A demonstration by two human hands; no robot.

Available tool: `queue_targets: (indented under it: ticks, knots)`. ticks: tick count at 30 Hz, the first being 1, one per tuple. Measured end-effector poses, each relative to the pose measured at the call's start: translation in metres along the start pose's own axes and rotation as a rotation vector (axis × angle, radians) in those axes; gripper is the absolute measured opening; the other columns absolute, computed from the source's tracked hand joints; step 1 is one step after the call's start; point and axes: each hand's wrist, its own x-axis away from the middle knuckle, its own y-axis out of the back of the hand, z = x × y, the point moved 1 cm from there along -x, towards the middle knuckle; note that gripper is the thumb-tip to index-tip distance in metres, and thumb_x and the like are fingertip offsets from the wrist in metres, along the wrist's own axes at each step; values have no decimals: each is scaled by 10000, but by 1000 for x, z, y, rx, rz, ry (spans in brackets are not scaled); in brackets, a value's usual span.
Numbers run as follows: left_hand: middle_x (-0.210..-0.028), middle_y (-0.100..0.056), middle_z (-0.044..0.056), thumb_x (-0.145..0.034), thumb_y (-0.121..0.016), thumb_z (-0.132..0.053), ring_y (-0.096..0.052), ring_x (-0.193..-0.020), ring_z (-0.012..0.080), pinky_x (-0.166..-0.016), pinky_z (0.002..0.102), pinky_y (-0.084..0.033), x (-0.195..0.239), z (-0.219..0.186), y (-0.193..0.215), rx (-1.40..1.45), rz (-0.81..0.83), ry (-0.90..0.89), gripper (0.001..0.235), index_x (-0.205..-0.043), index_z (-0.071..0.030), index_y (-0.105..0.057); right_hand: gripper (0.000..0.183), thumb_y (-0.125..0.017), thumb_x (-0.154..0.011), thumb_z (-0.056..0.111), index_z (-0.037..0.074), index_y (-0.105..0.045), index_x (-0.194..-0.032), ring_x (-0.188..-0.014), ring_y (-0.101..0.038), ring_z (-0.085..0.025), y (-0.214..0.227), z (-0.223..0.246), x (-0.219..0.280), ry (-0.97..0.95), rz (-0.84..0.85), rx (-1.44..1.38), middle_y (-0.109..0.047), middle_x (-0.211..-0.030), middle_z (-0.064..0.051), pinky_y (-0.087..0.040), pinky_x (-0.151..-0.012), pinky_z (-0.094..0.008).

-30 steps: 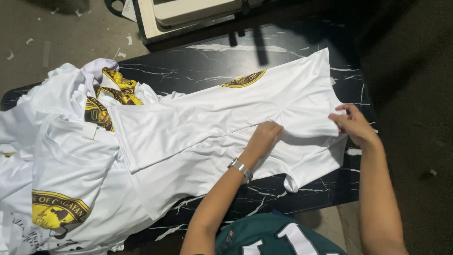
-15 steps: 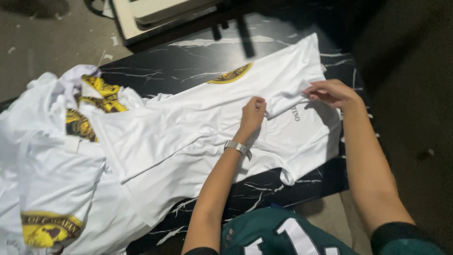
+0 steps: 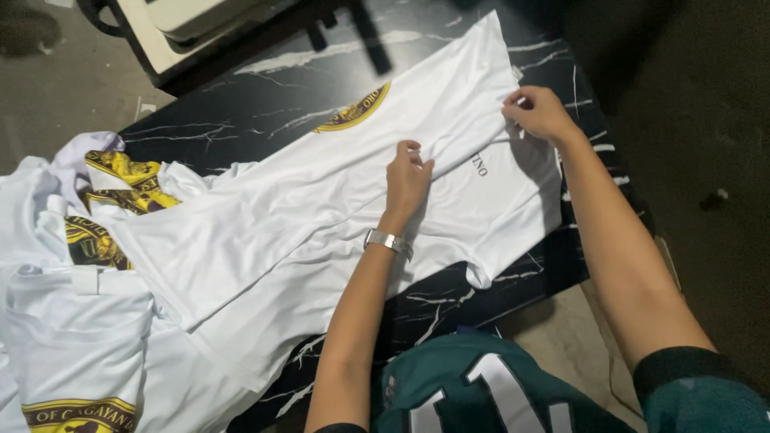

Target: The person folds white t-shirts with a gold emblem on a black marble-patterned table. They unfold each shirt, smooth the fabric, fold the sleeves and sides inward, and then fold the shirt into a compact rectangle before stacking it.

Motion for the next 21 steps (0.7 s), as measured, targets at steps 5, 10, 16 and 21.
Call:
queue_targets:
  ticks: [5, 10, 16, 21]
  knots:
    - [-816, -666, 115, -891, -722, -111, -669, -726, 264, -686, 384, -538, 0, -9, 3, 15, 38, 94, 367, -1201, -14, -551, 241, -704, -942, 144, 10, -624, -1126, -787, -713, -124, 1, 11, 17, 146, -59, -113, -722, -872, -56, -580, -695, -268]
    - [-1141, -580, 190, -949, -698, -105, -628, -1013, 305, -884, 391, -530, 9, -6, 0, -23, -8, -67, 385, -1275, 5, -525, 230, -730, -966, 149, 24, -676, -1152, -819, -683, -142, 1, 17, 33, 178, -130, 186, -726, -915, -75, -537, -734, -299]
    - [-1443, -368, 217, -997, -655, -116, -485, -1339, 342, -1056, 423, -534, 74, -17, 52, 42, -21, -114, 463, -1396, 14, -457, 330, -724, -972, 193, 46, -669, -1262, -910, -674, -195, 28, -2, 100, 151, -280, 328, -718, -1064, -112, -552, -792, -348]
    - [-1484, -345, 190, -938, -654, -73, -488, -1334, 301, -961, 340, -597, 203, 35, 126, 15, -235, 52, 456, -1359, 12, -501, 623, -854, -881, 423, -40, -610, -1217, -863, -665, -285, 27, -52, 169, -234, -193, 597, -669, -1014, -195, -557, -718, -416]
